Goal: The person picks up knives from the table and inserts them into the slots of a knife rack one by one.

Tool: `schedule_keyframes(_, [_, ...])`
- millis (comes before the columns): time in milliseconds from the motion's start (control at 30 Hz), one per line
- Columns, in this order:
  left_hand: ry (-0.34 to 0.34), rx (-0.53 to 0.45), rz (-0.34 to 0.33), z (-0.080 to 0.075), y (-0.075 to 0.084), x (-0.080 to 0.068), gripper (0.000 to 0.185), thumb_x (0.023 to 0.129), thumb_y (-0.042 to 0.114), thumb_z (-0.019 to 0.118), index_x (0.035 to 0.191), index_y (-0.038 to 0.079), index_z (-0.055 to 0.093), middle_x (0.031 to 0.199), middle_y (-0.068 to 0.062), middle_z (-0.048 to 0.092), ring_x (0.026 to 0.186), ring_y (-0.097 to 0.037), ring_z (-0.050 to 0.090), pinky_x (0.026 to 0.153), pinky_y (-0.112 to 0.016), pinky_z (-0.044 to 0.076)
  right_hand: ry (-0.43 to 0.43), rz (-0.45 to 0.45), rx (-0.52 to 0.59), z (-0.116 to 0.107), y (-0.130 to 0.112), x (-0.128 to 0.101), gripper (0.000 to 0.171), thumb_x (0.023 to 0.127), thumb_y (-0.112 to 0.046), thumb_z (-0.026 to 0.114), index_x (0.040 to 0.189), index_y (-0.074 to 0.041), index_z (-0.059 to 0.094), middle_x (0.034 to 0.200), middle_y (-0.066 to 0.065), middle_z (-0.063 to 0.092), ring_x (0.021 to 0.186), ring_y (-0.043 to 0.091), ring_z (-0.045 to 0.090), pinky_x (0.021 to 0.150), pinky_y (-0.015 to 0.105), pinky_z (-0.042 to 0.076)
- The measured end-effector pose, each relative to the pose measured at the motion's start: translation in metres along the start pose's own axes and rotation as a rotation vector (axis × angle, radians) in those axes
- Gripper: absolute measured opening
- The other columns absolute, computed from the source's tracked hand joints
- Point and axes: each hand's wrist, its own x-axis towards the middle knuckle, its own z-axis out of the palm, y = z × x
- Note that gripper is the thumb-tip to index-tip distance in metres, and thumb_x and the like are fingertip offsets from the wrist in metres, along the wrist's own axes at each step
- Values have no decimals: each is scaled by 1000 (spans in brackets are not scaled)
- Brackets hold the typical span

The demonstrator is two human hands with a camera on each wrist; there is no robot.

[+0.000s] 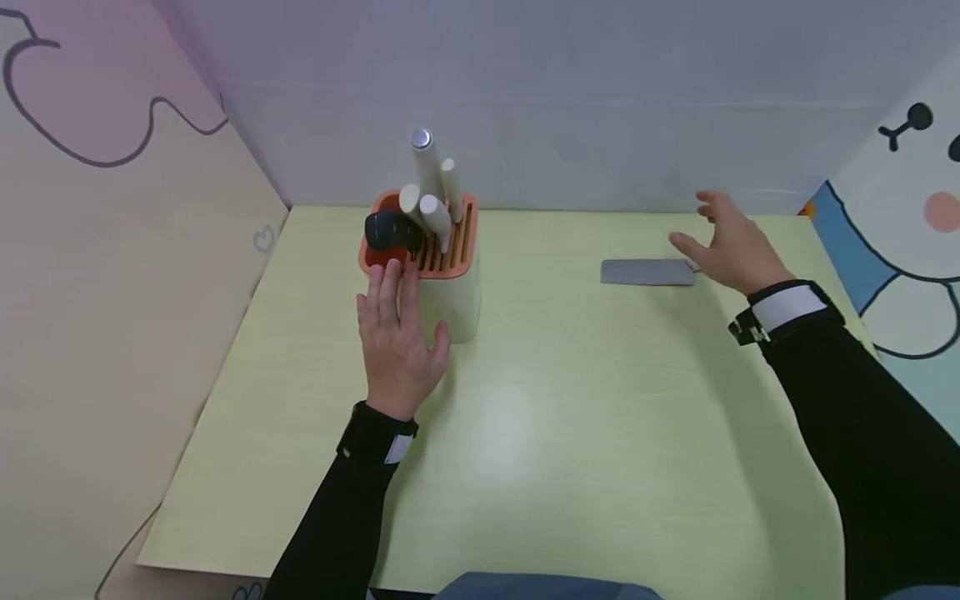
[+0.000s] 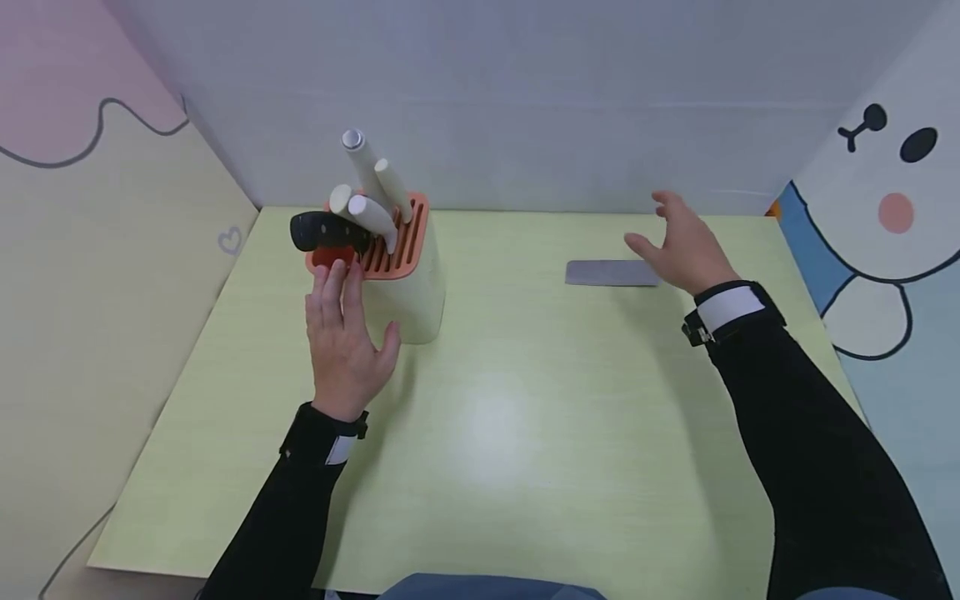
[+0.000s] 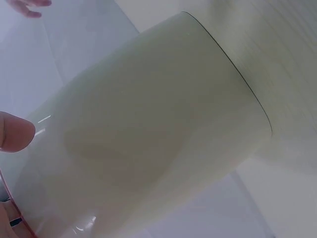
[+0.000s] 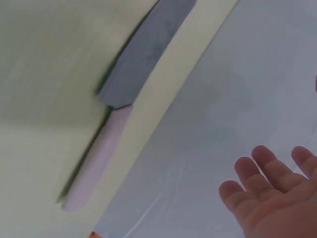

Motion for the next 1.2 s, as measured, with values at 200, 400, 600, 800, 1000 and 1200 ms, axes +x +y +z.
schedule_keyframes(200, [-16, 5, 2, -1, -1, -1, 84, 82, 20, 67, 152, 13, 21, 156, -11, 17, 146, -30, 12, 112, -61, 11, -100, 110, -64, 8, 49, -10, 94, 92, -60, 45, 154, -4, 2, 153, 32, 13, 132, 56, 22, 99, 70, 23])
schedule_keyframes(400, [-20, 7, 1, 1, 0, -3, 84, 80, 20, 69, 152, 21, 25, 157, -11, 18, 146, -30, 10, 109, -64, 14, -169, 140, -123, 16, 81, -19, 94, 93, -60, 43, 153, -1, 2, 151, 37, 9, 134, 57, 13, 100, 70, 17])
schedule_keyframes(600, [-2, 3, 15, 2, 0, -3, 86, 79, 18, 69, 152, 20, 24, 157, -12, 17, 146, -31, 11, 109, -65, 14, -155, 122, -183, 24, 89, -18, 86, 97, -58, 36, 153, -1, 6, 148, 42, 6, 133, 60, 9, 101, 72, 16])
schedule_keyframes(800, [-8, -7, 15, 2, 0, -3, 84, 80, 19, 68, 152, 19, 24, 157, -11, 16, 146, -31, 10, 110, -64, 12, -159, 156, -208, 33, 95, -14, 75, 99, -56, 25, 154, -8, 7, 148, 42, 0, 130, 65, 4, 97, 76, 13])
schedule_keyframes(1000, [-13, -12, 17, 2, 1, -4, 85, 80, 19, 69, 151, 19, 24, 157, -11, 16, 146, -31, 10, 110, -63, 12, -181, 205, -202, 39, 98, -15, 70, 99, -55, 20, 155, -13, 7, 149, 39, -1, 129, 63, 6, 92, 77, 20])
schedule_keyframes(1200, [-14, 4, 13, 0, 0, -3, 86, 80, 19, 69, 152, 19, 22, 158, -11, 15, 146, -31, 10, 110, -63, 13, -183, 178, -218, 45, 98, -12, 66, 101, -52, 16, 155, -15, 9, 149, 38, 0, 129, 62, 5, 91, 79, 19])
